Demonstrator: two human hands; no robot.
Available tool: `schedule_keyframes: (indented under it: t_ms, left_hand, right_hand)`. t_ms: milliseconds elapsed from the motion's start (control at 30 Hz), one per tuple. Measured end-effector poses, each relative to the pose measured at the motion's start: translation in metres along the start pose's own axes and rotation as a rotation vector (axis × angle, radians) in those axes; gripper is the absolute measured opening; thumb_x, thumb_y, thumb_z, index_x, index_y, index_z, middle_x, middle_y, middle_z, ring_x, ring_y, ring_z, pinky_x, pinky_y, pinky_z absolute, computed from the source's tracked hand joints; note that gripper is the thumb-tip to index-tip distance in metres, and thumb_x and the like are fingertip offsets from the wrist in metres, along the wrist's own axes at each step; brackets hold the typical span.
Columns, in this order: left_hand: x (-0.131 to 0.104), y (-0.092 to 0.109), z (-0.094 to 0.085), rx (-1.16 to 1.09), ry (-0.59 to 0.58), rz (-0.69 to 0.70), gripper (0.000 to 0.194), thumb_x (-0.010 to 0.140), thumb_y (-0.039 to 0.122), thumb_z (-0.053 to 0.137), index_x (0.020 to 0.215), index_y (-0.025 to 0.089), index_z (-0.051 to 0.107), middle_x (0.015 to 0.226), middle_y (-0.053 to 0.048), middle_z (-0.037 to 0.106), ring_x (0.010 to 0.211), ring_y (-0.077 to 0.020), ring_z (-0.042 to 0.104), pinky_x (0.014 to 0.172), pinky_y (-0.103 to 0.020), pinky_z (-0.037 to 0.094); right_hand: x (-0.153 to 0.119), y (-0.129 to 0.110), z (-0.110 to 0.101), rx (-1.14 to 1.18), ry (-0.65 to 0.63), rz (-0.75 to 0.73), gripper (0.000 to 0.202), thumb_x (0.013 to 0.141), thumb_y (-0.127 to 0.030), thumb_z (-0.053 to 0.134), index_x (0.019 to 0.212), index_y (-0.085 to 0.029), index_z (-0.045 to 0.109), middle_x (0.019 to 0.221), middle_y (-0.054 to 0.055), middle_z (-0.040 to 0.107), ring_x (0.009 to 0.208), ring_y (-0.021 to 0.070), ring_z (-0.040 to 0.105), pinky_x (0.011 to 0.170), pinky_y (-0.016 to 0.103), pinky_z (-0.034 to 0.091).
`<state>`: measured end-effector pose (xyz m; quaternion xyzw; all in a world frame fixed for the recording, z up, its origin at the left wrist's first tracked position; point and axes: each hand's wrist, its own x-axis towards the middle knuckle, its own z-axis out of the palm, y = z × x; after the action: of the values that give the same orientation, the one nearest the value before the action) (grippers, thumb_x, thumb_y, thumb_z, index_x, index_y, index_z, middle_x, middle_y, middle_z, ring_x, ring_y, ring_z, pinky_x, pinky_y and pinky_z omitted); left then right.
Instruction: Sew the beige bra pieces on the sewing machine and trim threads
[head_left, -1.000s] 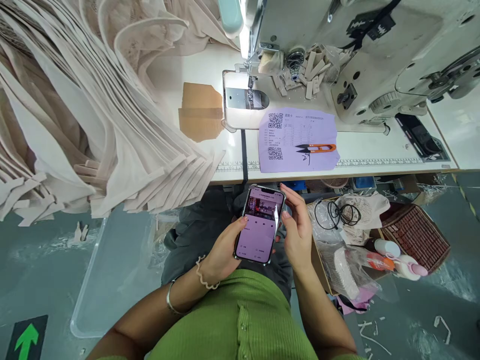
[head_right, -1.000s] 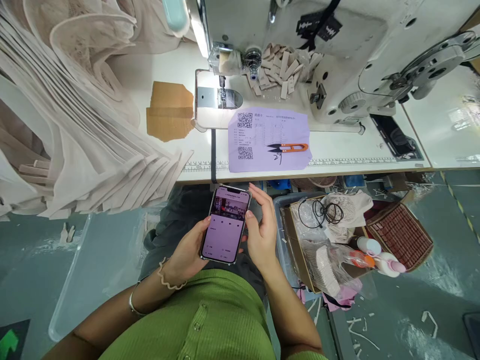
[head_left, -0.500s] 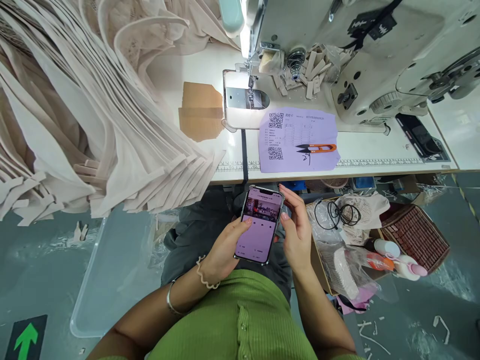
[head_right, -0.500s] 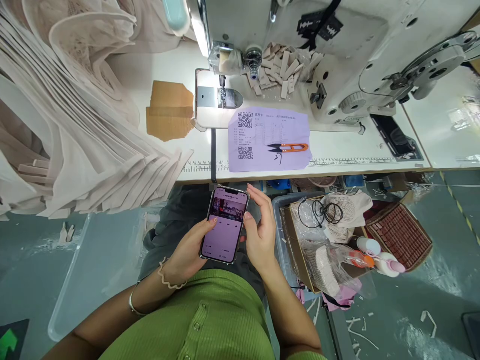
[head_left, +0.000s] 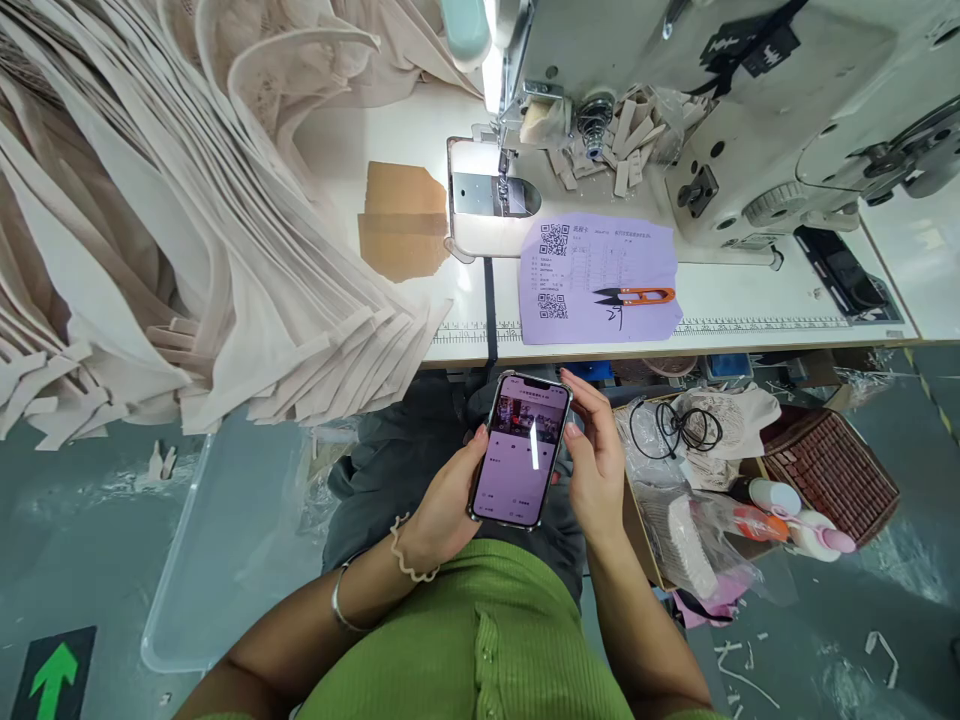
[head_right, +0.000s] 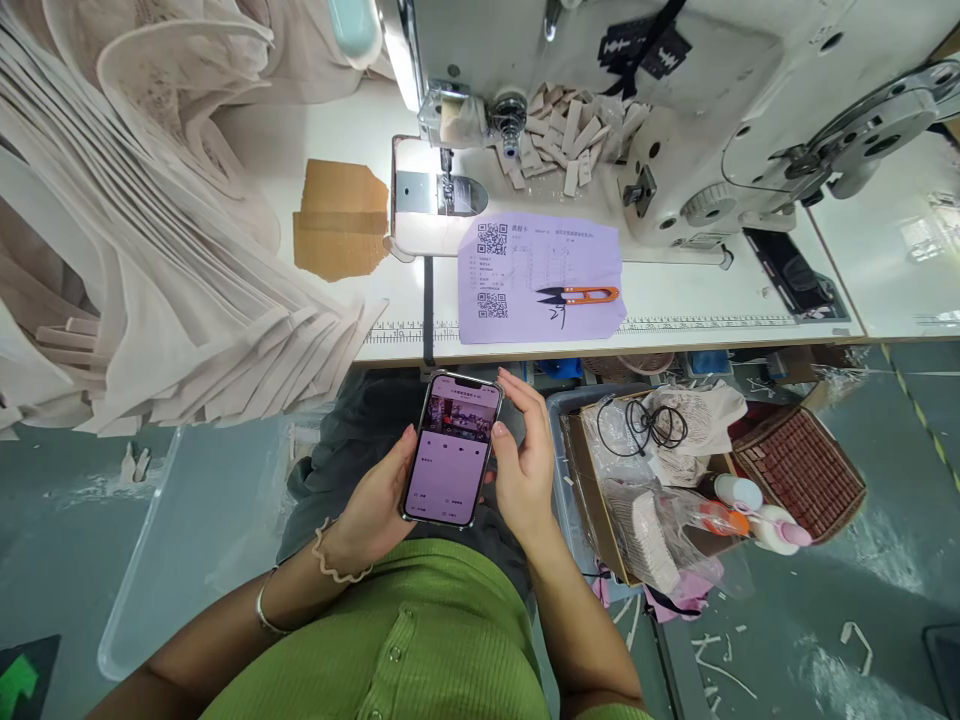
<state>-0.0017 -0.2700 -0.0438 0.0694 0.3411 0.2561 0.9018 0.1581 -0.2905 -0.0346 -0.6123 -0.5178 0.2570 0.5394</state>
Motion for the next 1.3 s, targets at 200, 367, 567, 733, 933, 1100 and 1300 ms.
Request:
schedule_keyframes:
  t_ms: [200,367,567,733,933,1100,1300]
  left_hand:
    - [0.000,0.001,0.002,-0.005,0.006,0.003,0.055,0.102,0.050,0.037,0.139,0.013,0.055,0.115,-0.018,0.074,0.101,-0.0327,0.073,0.091,-0.050,0.056]
    - [-0.001,0.003,0.006,-0.023,0.018,0.000,0.055,0.105,0.046,0.031,0.146,0.015,0.048,0.117,-0.015,0.074,0.098,-0.0280,0.074,0.099,-0.047,0.053]
    - [-0.001,0.002,0.005,-0.030,-0.032,0.010,0.056,0.105,0.047,0.032,0.147,0.014,0.047,0.115,-0.015,0.074,0.106,-0.0280,0.072,0.103,-0.047,0.050]
    - [0.000,0.003,0.006,-0.039,-0.075,0.018,0.056,0.102,0.050,0.040,0.144,0.016,0.053,0.118,-0.014,0.073,0.111,-0.0285,0.070,0.105,-0.045,0.048]
    - [-0.005,0.008,0.011,0.004,-0.082,0.013,0.056,0.104,0.049,0.031,0.145,0.017,0.052,0.120,-0.014,0.073,0.115,-0.0282,0.067,0.107,-0.045,0.046]
    - [-0.006,0.007,0.012,0.017,-0.108,0.022,0.057,0.103,0.052,0.033,0.146,0.017,0.051,0.122,-0.014,0.071,0.118,-0.0295,0.065,0.106,-0.046,0.047]
    - [-0.004,0.006,0.009,0.001,-0.112,0.022,0.057,0.102,0.053,0.040,0.145,0.019,0.051,0.122,-0.013,0.072,0.118,-0.0294,0.066,0.106,-0.046,0.047]
  right_hand:
    - [0.000,-0.001,0.000,-0.005,-0.003,-0.005,0.033,0.098,-0.029,0.050,0.130,-0.029,0.059,0.139,0.006,0.058,0.132,0.0236,0.051,0.111,0.051,0.042]
    - [0.001,-0.001,-0.001,-0.005,0.002,0.003,0.033,0.098,-0.027,0.050,0.129,-0.028,0.059,0.138,0.007,0.058,0.132,0.0228,0.051,0.112,0.049,0.041]
    - [0.002,0.000,-0.002,-0.025,0.003,0.003,0.033,0.097,-0.029,0.050,0.129,-0.028,0.060,0.138,0.007,0.059,0.131,0.0238,0.052,0.111,0.050,0.042]
    - [0.003,0.000,-0.002,-0.015,0.010,-0.004,0.032,0.097,-0.030,0.050,0.128,-0.029,0.061,0.137,0.006,0.060,0.131,0.0244,0.052,0.111,0.051,0.042]
    - [0.004,0.000,-0.003,-0.013,-0.001,0.001,0.032,0.098,-0.027,0.050,0.128,-0.030,0.060,0.138,0.006,0.058,0.131,0.0229,0.051,0.111,0.051,0.041]
    - [0.003,0.000,-0.003,-0.017,-0.003,-0.003,0.033,0.098,-0.028,0.050,0.129,-0.030,0.059,0.138,0.006,0.058,0.131,0.0235,0.051,0.111,0.053,0.041]
    - [0.003,0.000,-0.003,-0.025,-0.003,-0.005,0.032,0.098,-0.030,0.050,0.128,-0.030,0.059,0.138,0.007,0.058,0.131,0.0235,0.051,0.111,0.054,0.041]
